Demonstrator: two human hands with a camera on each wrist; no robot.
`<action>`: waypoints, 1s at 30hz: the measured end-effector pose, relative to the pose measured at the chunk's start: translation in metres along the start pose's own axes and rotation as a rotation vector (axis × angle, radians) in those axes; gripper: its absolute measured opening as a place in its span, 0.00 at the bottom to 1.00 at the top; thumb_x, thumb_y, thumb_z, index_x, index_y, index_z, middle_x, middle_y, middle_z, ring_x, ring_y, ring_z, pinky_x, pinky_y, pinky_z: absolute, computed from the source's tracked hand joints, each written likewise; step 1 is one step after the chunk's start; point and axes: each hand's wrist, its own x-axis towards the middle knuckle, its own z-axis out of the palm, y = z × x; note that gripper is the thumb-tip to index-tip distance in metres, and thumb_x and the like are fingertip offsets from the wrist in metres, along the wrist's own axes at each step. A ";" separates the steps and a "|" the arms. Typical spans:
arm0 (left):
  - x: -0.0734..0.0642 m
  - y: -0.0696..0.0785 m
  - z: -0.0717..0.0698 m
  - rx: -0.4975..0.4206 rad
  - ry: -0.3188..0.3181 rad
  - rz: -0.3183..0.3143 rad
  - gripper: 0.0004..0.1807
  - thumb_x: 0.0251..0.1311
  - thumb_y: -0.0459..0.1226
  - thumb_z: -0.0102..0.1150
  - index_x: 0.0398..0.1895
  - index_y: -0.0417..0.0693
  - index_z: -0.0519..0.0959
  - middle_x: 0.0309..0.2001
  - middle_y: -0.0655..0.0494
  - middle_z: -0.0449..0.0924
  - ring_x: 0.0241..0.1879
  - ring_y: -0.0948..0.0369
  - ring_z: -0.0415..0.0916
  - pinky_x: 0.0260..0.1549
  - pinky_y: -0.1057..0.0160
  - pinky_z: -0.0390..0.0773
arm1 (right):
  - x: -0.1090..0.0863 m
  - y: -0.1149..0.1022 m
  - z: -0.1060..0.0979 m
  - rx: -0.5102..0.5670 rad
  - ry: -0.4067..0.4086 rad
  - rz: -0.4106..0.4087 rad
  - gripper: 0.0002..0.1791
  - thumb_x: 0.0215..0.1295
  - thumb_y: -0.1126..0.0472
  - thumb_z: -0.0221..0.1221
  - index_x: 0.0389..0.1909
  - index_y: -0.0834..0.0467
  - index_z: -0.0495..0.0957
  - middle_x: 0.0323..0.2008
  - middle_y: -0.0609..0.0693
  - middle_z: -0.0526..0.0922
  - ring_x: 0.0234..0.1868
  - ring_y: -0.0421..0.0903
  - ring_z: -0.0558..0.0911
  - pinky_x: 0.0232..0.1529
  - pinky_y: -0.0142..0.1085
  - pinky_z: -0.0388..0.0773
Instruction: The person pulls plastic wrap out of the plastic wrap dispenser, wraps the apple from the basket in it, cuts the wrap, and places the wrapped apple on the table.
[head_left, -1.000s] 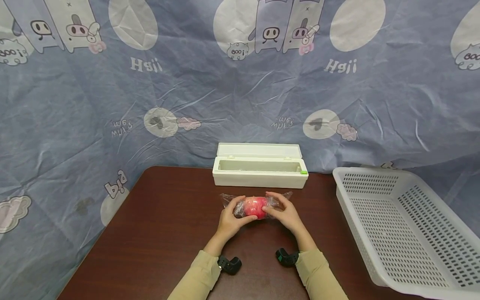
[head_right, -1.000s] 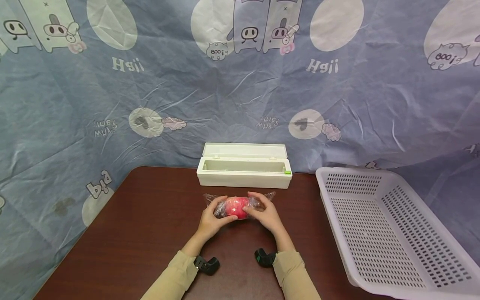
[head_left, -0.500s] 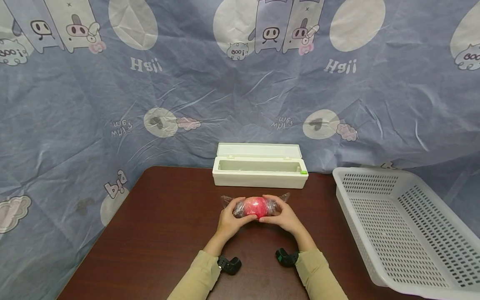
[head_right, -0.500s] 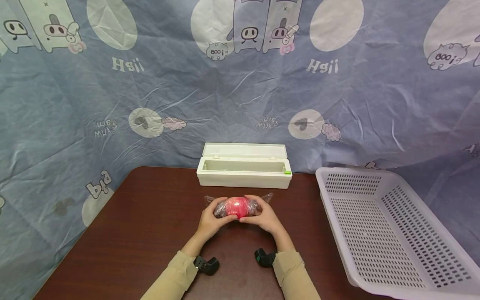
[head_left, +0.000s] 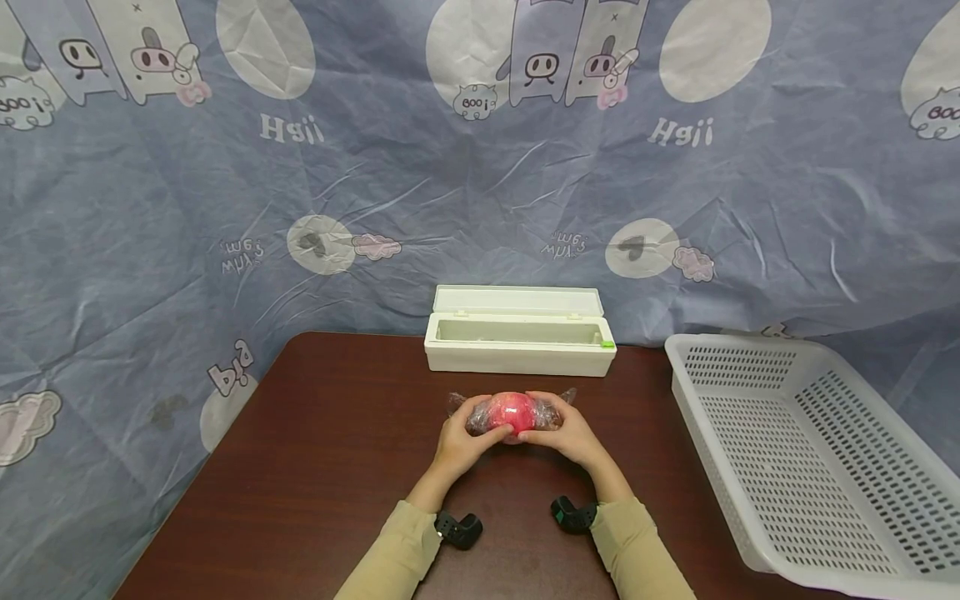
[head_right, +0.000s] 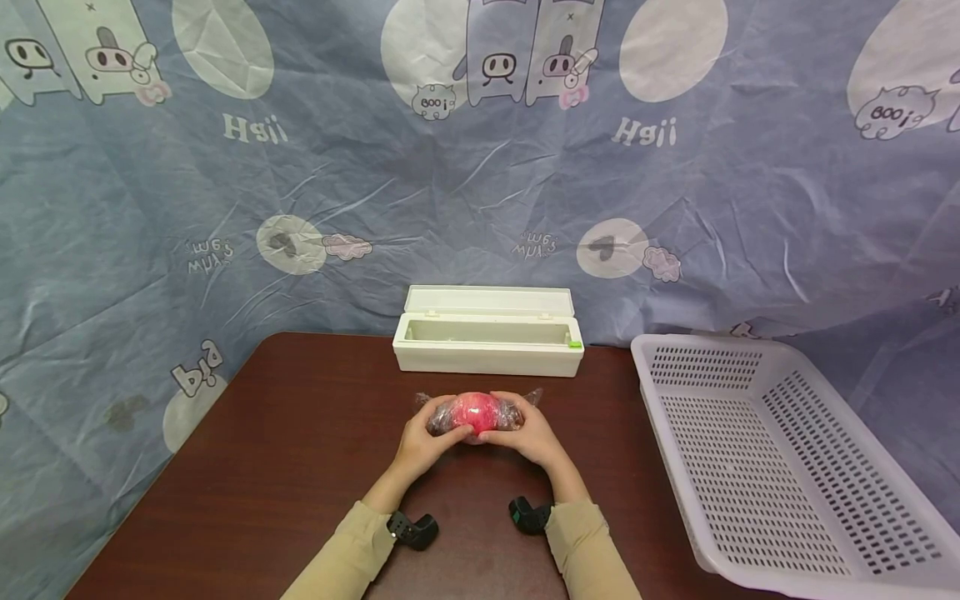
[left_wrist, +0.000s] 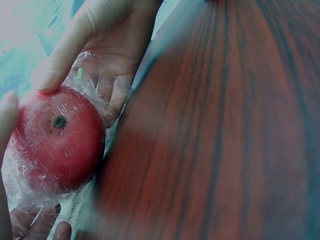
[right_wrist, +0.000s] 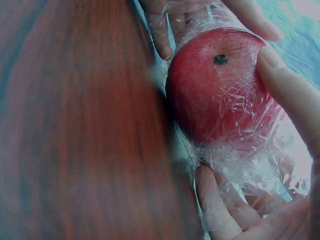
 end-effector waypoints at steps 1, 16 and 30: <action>0.000 0.000 0.000 -0.007 -0.002 0.005 0.29 0.48 0.53 0.69 0.54 0.57 0.75 0.51 0.57 0.78 0.50 0.59 0.74 0.50 0.53 0.73 | 0.001 0.004 0.000 0.001 0.004 -0.004 0.37 0.49 0.61 0.71 0.61 0.61 0.68 0.57 0.60 0.72 0.55 0.57 0.72 0.54 0.51 0.71; 0.003 0.009 -0.003 -0.042 0.005 0.020 0.26 0.53 0.52 0.65 0.54 0.54 0.75 0.51 0.55 0.78 0.49 0.58 0.75 0.48 0.53 0.75 | 0.011 0.030 0.000 0.020 0.043 -0.035 0.38 0.44 0.54 0.74 0.60 0.52 0.71 0.57 0.54 0.73 0.56 0.54 0.72 0.54 0.52 0.70; 0.005 0.025 -0.008 -0.066 -0.005 0.017 0.25 0.53 0.49 0.67 0.53 0.54 0.75 0.50 0.56 0.79 0.47 0.59 0.76 0.47 0.56 0.76 | 0.007 0.014 -0.006 0.031 0.027 -0.025 0.37 0.47 0.56 0.72 0.61 0.52 0.70 0.59 0.54 0.71 0.57 0.56 0.70 0.55 0.51 0.70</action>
